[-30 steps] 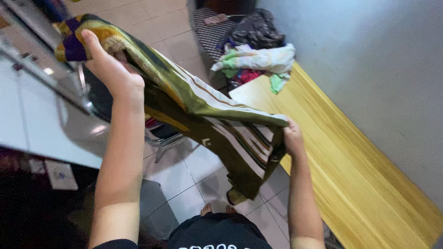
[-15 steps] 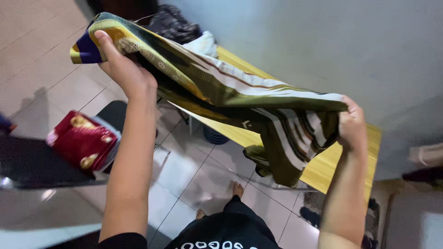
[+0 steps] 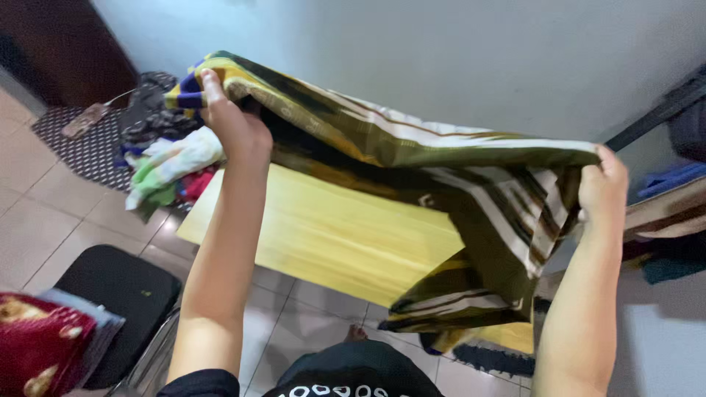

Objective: The person folds a red towel and a green-and-white striped bedsheet on a wooden table, then places them on a nearby chair. The person handles the items by hand, smoothing and aligning edges before stacking them.

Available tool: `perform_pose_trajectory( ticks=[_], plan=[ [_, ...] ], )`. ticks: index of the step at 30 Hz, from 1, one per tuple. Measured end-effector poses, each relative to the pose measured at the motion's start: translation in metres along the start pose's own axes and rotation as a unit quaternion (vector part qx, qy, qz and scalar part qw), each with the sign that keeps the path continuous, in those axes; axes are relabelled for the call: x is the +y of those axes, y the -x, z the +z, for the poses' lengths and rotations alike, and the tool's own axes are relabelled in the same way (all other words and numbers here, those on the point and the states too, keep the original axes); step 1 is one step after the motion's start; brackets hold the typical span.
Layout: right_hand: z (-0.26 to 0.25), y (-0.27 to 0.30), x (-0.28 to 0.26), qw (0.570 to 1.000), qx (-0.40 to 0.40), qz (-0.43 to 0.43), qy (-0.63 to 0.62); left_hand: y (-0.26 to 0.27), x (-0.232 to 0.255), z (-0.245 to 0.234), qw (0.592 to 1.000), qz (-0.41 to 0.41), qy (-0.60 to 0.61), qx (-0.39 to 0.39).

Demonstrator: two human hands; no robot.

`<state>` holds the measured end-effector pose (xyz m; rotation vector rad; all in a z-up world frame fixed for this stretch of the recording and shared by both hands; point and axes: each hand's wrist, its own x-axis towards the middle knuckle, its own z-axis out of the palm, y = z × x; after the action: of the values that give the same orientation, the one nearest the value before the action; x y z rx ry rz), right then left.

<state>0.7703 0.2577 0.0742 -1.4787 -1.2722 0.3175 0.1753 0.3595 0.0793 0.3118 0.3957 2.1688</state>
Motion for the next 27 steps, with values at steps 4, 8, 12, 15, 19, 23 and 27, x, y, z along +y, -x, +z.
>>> perform_pose_trajectory(
  ticks=[4, 8, 12, 15, 19, 23, 27],
  plan=[
    [-0.049, -0.071, 0.031, 0.943, 0.110, -0.254, 0.185, -0.011, -0.064, 0.034, 0.996, -0.043, 0.055, -0.060],
    [-0.081, -0.113, 0.044, 0.920, 0.175, -0.340, 0.083, -0.029, -0.090, 0.042, 0.983, -0.073, 0.099, -0.137],
    [-0.071, -0.093, 0.065, 0.929, 0.135, -0.325, 0.114, -0.041, -0.102, 0.008, 0.969, -0.097, 0.104, -0.201],
    [-0.042, -0.052, 0.089, 0.906, 0.123, -0.326, 0.242, -0.039, -0.115, -0.047, 0.977, -0.108, 0.080, -0.164],
    [0.028, 0.018, 0.151, 0.938, 0.003, -0.239, 0.252, -0.039, -0.154, -0.145, 0.983, -0.164, 0.060, -0.050],
    [0.072, 0.066, 0.197, 0.955, -0.080, -0.088, 0.272, -0.038, -0.195, -0.229, 0.984, -0.167, 0.029, 0.054],
    [0.086, 0.069, 0.208, 0.943, -0.035, -0.139, 0.300, -0.044, -0.207, -0.246, 0.982, -0.173, 0.029, 0.075]
  ],
)
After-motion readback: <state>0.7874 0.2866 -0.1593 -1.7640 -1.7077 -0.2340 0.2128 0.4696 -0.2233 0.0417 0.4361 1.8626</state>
